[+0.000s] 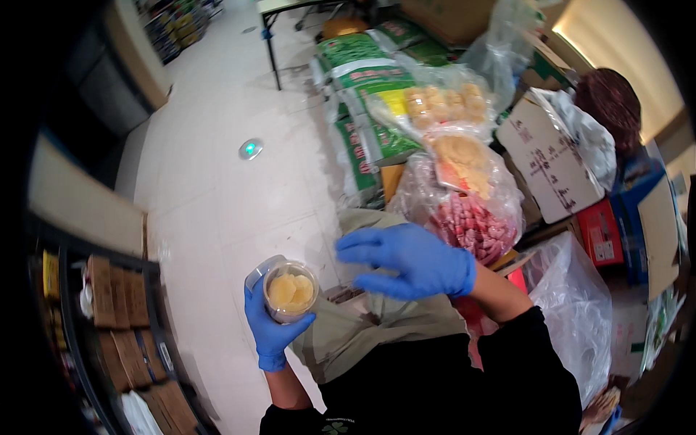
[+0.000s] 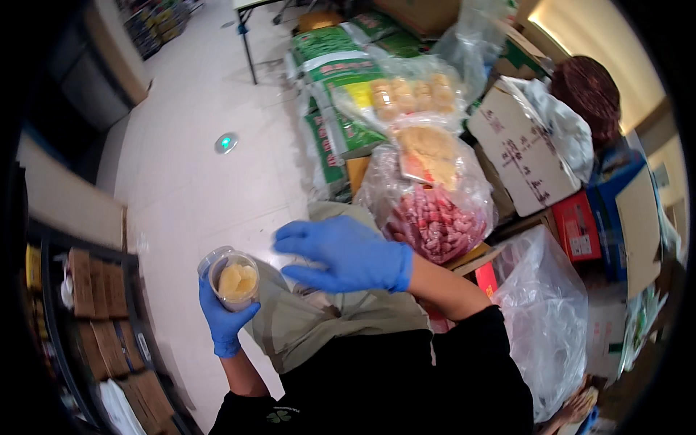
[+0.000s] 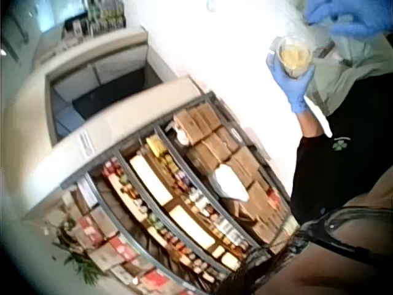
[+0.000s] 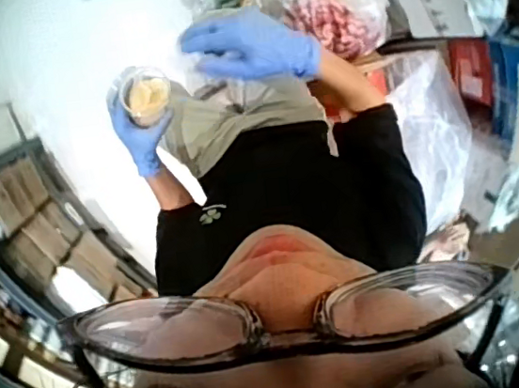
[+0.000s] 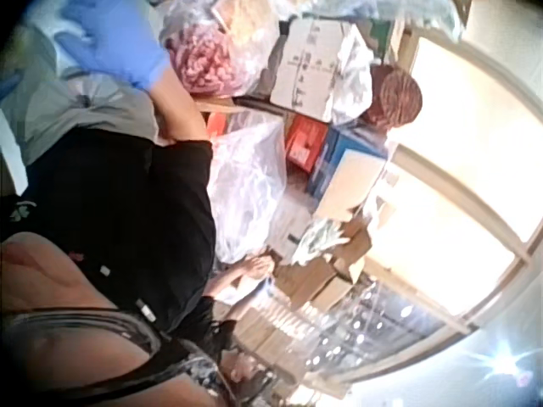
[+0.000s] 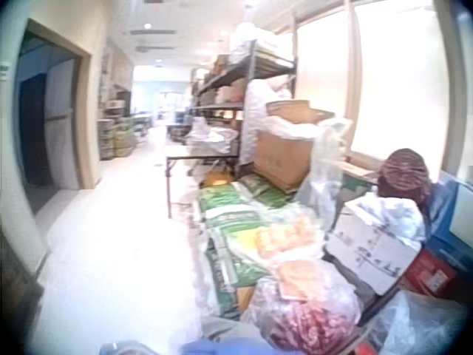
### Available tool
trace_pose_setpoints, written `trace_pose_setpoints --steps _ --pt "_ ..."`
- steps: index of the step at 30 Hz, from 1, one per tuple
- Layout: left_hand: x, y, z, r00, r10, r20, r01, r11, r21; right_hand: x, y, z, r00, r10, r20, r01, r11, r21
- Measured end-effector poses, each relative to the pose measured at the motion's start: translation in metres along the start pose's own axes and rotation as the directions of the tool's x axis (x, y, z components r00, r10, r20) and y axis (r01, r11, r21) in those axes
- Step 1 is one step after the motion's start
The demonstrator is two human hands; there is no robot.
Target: The recorder is packing dried food items into plastic containers and bags.
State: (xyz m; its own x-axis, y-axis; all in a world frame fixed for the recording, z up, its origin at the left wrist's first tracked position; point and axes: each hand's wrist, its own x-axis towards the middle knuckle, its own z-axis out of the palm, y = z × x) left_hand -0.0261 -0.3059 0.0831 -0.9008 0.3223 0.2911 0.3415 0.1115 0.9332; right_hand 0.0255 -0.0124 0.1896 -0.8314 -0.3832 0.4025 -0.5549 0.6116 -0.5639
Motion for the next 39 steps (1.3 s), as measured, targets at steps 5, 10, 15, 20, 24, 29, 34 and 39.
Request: trace_pose_setpoints --steps 5,10,15,20,24,29,34,39 --pt "0.017 -0.017 0.036 0.996 -0.045 0.078 0.048 0.998 -0.040 -0.109 0.068 -0.098 0.763 0.580 -0.286 -0.637 0.750 -0.179" --pt "0.023 -0.030 0.077 0.988 -0.100 0.114 0.108 0.992 -0.065 -0.230 0.163 -0.157 0.452 0.874 -0.176 -0.872 0.392 -0.293" --pt "0.027 -0.041 0.123 0.980 -0.156 0.125 0.166 0.983 -0.082 -0.280 0.302 -0.111 0.638 0.729 -0.248 -0.763 0.642 -0.075" --pt "0.027 -0.043 0.150 0.956 -0.243 0.165 0.252 0.967 -0.041 -0.244 0.373 -0.100 0.666 0.639 -0.385 -0.730 0.663 -0.163" --pt "0.038 -0.046 0.169 0.946 -0.275 0.173 0.286 0.957 -0.041 -0.248 0.425 -0.104 0.784 0.551 -0.287 -0.616 0.629 -0.474" --pt "0.056 -0.053 0.185 0.955 -0.198 0.220 0.176 0.978 0.113 -0.267 0.450 -0.093 0.660 0.661 -0.358 -0.751 0.574 -0.326" --pt "0.066 -0.063 0.195 0.935 -0.246 0.254 0.232 0.969 0.087 -0.299 0.437 -0.088 0.704 0.496 -0.508 -0.676 0.688 -0.264" --pt "0.073 -0.073 0.202 0.921 -0.263 0.287 0.256 0.965 0.062 -0.274 0.396 -0.090 0.515 0.755 -0.406 -0.798 0.595 0.094"
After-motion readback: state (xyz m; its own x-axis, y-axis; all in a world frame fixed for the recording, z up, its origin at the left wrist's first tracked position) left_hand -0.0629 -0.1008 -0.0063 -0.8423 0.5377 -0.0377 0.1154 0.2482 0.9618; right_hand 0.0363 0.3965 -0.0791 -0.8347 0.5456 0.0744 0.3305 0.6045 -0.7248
